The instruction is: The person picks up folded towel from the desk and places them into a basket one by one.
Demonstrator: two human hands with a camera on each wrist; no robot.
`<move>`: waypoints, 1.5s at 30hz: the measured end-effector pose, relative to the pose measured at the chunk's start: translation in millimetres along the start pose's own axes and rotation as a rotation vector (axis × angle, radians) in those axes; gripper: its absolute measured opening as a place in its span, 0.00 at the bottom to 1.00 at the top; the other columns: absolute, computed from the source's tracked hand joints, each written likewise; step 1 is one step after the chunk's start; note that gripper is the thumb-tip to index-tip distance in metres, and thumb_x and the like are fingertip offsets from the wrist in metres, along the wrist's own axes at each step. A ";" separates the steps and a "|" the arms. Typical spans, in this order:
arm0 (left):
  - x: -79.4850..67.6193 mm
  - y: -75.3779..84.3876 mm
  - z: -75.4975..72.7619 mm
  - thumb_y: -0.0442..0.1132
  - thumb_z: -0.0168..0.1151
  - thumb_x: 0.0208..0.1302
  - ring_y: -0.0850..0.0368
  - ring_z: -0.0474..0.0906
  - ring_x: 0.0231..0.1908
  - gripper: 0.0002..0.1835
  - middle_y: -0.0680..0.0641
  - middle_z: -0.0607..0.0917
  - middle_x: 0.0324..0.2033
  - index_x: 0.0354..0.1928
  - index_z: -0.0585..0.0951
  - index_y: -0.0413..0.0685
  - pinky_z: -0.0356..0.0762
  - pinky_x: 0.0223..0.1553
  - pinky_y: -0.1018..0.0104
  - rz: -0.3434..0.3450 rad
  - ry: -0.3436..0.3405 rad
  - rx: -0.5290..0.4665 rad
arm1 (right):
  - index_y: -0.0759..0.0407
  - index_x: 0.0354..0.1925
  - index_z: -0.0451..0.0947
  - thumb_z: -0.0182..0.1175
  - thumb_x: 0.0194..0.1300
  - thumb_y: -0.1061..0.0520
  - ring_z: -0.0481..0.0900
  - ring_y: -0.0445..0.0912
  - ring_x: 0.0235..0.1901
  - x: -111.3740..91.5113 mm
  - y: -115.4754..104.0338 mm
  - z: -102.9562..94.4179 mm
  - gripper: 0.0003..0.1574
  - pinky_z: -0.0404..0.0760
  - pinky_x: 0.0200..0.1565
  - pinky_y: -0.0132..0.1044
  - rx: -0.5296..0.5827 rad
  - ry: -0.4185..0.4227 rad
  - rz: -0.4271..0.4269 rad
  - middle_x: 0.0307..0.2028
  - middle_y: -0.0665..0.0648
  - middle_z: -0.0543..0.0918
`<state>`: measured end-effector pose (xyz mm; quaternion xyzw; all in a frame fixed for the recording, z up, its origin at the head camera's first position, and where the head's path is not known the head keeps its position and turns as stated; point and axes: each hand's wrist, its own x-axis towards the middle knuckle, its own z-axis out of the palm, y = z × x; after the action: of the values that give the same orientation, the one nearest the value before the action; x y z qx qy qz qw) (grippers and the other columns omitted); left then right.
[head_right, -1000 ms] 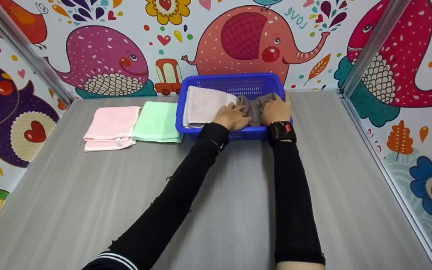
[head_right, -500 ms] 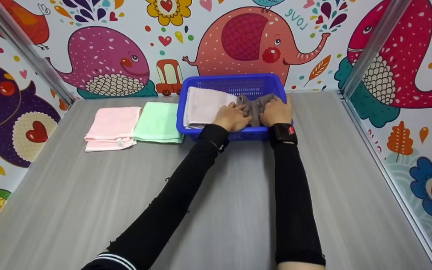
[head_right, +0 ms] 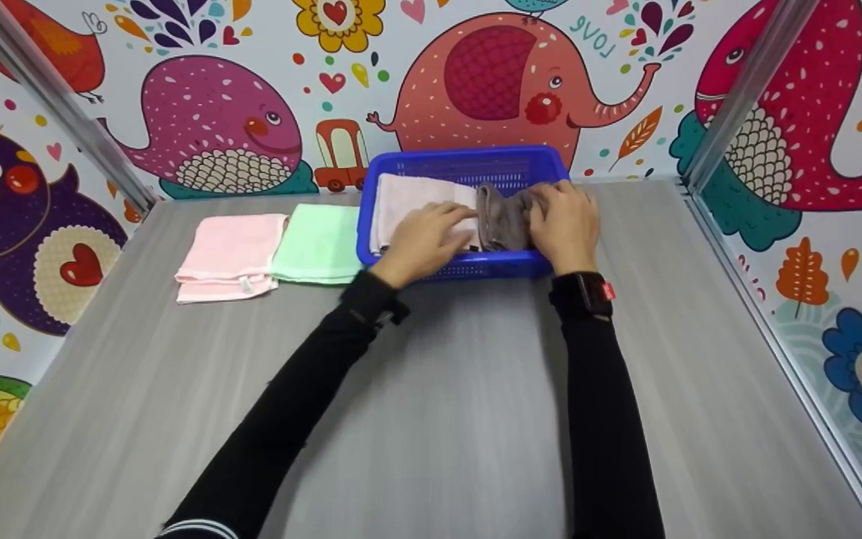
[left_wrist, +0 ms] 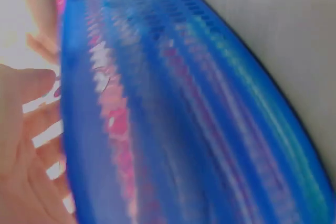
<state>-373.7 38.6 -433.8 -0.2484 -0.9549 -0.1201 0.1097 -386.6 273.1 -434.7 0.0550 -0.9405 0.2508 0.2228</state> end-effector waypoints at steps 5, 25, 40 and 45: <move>-48.8 -60.5 -22.5 0.51 0.54 0.78 0.48 0.72 0.69 0.24 0.50 0.79 0.69 0.71 0.77 0.56 0.70 0.69 0.48 -0.043 0.153 -0.095 | 0.62 0.64 0.80 0.59 0.75 0.56 0.76 0.66 0.59 -18.2 11.7 -5.0 0.23 0.71 0.62 0.64 0.106 0.029 0.043 0.57 0.70 0.80; -140.3 -199.8 -5.7 0.61 0.46 0.79 0.38 0.47 0.81 0.33 0.43 0.58 0.81 0.80 0.62 0.61 0.39 0.80 0.38 -0.336 -0.267 -0.085 | 0.63 0.70 0.73 0.57 0.76 0.57 0.69 0.68 0.68 -31.1 32.7 6.3 0.28 0.65 0.70 0.66 0.213 -0.038 0.076 0.66 0.71 0.74; -169.7 -147.9 -18.6 0.59 0.56 0.76 0.35 0.68 0.70 0.29 0.43 0.73 0.72 0.75 0.72 0.65 0.69 0.66 0.32 -0.304 -0.382 0.026 | 0.64 0.69 0.74 0.58 0.75 0.58 0.70 0.68 0.67 -33.5 37.8 5.4 0.28 0.66 0.69 0.66 0.222 -0.024 0.069 0.64 0.71 0.74; -201.2 -126.0 -25.7 0.57 0.62 0.72 0.37 0.69 0.62 0.28 0.41 0.77 0.63 0.71 0.77 0.61 0.75 0.59 0.33 -0.271 -0.375 -0.008 | 0.65 0.68 0.75 0.59 0.73 0.60 0.70 0.69 0.67 -32.1 36.4 5.6 0.28 0.66 0.69 0.65 0.230 -0.015 0.053 0.64 0.72 0.74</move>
<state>-261.4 -165.7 -485.7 -0.1361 -0.9828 -0.0894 -0.0877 -367.9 301.7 -469.7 0.0573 -0.9082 0.3623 0.2015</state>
